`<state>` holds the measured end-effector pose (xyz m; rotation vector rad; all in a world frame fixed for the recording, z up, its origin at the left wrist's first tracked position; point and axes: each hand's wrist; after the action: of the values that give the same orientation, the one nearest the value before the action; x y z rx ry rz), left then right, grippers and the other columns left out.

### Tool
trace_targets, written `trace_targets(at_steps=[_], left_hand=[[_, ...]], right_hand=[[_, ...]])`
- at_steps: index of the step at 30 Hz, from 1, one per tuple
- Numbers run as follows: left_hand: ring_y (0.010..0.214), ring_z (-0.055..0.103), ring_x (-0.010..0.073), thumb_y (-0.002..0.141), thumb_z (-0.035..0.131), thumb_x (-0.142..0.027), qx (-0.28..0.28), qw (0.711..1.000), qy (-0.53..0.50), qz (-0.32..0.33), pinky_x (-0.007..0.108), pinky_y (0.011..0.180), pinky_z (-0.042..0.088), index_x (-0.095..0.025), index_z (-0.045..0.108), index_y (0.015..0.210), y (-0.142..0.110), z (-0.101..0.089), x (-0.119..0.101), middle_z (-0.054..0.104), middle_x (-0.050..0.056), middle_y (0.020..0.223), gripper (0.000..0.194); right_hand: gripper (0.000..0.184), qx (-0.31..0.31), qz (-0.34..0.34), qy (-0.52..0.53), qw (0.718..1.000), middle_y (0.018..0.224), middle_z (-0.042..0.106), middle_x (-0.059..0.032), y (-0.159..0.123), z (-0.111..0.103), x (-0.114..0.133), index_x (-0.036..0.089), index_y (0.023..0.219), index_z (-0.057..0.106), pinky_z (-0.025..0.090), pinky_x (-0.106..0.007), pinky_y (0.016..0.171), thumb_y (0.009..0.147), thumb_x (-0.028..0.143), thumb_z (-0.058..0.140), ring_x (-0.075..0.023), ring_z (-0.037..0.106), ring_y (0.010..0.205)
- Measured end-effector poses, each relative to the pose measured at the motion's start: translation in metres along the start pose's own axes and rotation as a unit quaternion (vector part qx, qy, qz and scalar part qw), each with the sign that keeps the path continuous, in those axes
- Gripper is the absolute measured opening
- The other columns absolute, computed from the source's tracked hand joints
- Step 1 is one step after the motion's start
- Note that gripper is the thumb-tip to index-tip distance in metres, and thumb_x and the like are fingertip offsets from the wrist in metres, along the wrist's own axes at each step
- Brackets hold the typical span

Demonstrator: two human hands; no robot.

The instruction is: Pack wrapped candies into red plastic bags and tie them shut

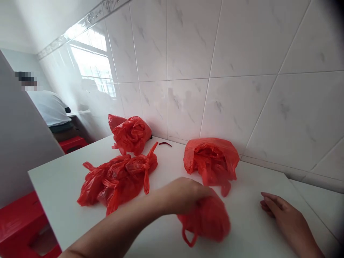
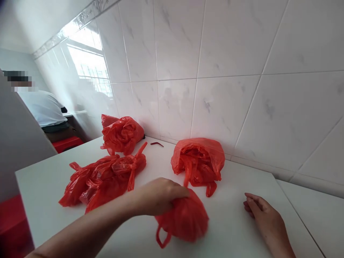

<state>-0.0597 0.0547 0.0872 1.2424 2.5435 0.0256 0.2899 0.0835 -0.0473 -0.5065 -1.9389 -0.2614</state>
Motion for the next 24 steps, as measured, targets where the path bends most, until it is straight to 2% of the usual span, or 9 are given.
trace_targets(at_steps=[2, 4, 7, 10, 13, 15, 16, 20, 24], left_hand=[[0.074, 0.064, 0.0176, 0.067, 0.047, -0.004, -0.017, 0.997, 0.007, -0.080, 0.025, 0.062, 0.044, -0.027, 0.062, 0.102, -0.026, -0.024, 0.009, 0.070, 0.000, 0.085, 0.045], [0.075, 0.063, 0.0172, 0.068, 0.042, -0.003, -0.081, 0.979, 0.033, -0.182, 0.025, 0.063, 0.044, -0.027, 0.061, 0.107, -0.053, -0.044, 0.019, 0.070, 0.000, 0.086, 0.050], [0.077, 0.063, 0.0197, 0.074, 0.041, -0.010, -0.171, 0.918, 0.063, -0.352, 0.028, 0.064, 0.045, -0.029, 0.058, 0.112, -0.092, -0.066, 0.035, 0.068, 0.001, 0.088, 0.046], [0.097, 0.060, 0.0287, 0.081, 0.039, -0.017, -0.225, 0.854, 0.118, -0.454, 0.037, 0.075, 0.047, -0.027, 0.054, 0.117, -0.123, -0.072, 0.050, 0.064, 0.005, 0.108, 0.040], [0.130, 0.033, 0.0401, 0.085, 0.038, -0.021, -0.259, 0.820, 0.206, -0.467, 0.052, 0.096, 0.037, -0.024, 0.047, 0.125, -0.140, -0.059, 0.068, 0.044, 0.008, 0.138, 0.042], [0.138, 0.017, 0.0409, 0.086, 0.041, -0.025, -0.241, 0.823, 0.228, -0.460, 0.056, 0.104, 0.027, -0.025, 0.042, 0.131, -0.144, -0.044, 0.080, 0.032, 0.008, 0.148, 0.045], [0.138, 0.015, 0.0408, 0.087, 0.042, -0.029, -0.219, 0.831, 0.222, -0.460, 0.057, 0.104, 0.025, -0.025, 0.040, 0.133, -0.145, -0.037, 0.086, 0.029, 0.008, 0.150, 0.046], [0.135, 0.025, 0.0410, 0.091, 0.036, -0.043, -0.139, 0.863, 0.158, -0.459, 0.058, 0.099, 0.030, -0.023, 0.041, 0.132, -0.143, -0.026, 0.096, 0.032, 0.012, 0.148, 0.046], [0.130, 0.035, 0.0387, 0.094, 0.028, -0.037, -0.136, 0.852, 0.146, -0.484, 0.054, 0.095, 0.035, -0.020, 0.046, 0.123, -0.143, -0.029, 0.100, 0.040, 0.013, 0.144, 0.038]], right_hand=[[0.049, 0.002, -0.001, -0.002, 1.000, 0.089, 0.071, -0.0069, 0.001, 0.001, -0.002, 0.023, 0.104, 0.065, 0.051, -0.036, 0.080, 0.065, 0.051, 0.057, -0.0264, 0.067, 0.087], [0.047, 0.003, -0.001, -0.008, 1.000, 0.091, 0.071, -0.0063, 0.004, 0.003, -0.006, 0.024, 0.104, 0.065, 0.049, -0.037, 0.084, 0.066, 0.050, 0.057, -0.0261, 0.067, 0.089], [0.046, 0.002, -0.005, -0.017, 1.000, 0.092, 0.070, -0.0060, 0.009, 0.005, -0.013, 0.024, 0.104, 0.064, 0.048, -0.037, 0.085, 0.067, 0.050, 0.056, -0.0258, 0.066, 0.090], [0.045, -0.003, -0.025, -0.023, 0.999, 0.090, 0.070, -0.0066, 0.013, 0.007, -0.019, 0.024, 0.103, 0.064, 0.048, -0.039, 0.083, 0.067, 0.050, 0.056, -0.0271, 0.066, 0.090], [0.043, -0.014, -0.033, -0.043, 0.998, 0.087, 0.071, -0.0070, 0.013, 0.007, -0.018, 0.023, 0.100, 0.065, 0.048, -0.040, 0.082, 0.068, 0.049, 0.055, -0.0280, 0.067, 0.087], [0.043, -0.017, -0.035, -0.054, 0.998, 0.086, 0.071, -0.0070, 0.011, 0.007, -0.015, 0.023, 0.100, 0.065, 0.048, -0.040, 0.081, 0.068, 0.049, 0.054, -0.0278, 0.067, 0.085], [0.043, -0.018, -0.035, -0.057, 0.998, 0.086, 0.071, -0.0068, 0.009, 0.008, -0.013, 0.023, 0.100, 0.065, 0.048, -0.040, 0.080, 0.068, 0.049, 0.054, -0.0275, 0.067, 0.085], [0.042, -0.022, -0.031, -0.049, 0.998, 0.086, 0.070, -0.0050, 0.003, 0.009, -0.007, 0.023, 0.101, 0.064, 0.048, -0.036, 0.080, 0.068, 0.047, 0.053, -0.0250, 0.067, 0.087], [0.041, -0.024, -0.029, -0.051, 0.998, 0.087, 0.070, -0.0038, -0.002, 0.010, -0.002, 0.023, 0.100, 0.064, 0.047, -0.034, 0.078, 0.068, 0.046, 0.052, -0.0232, 0.067, 0.086]])
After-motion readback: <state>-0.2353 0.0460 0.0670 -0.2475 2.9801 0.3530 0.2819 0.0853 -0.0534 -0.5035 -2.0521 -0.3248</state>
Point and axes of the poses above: each hand's wrist, its own y-axis towards the middle knuckle, its own z-axis out of the palm, x = y × z
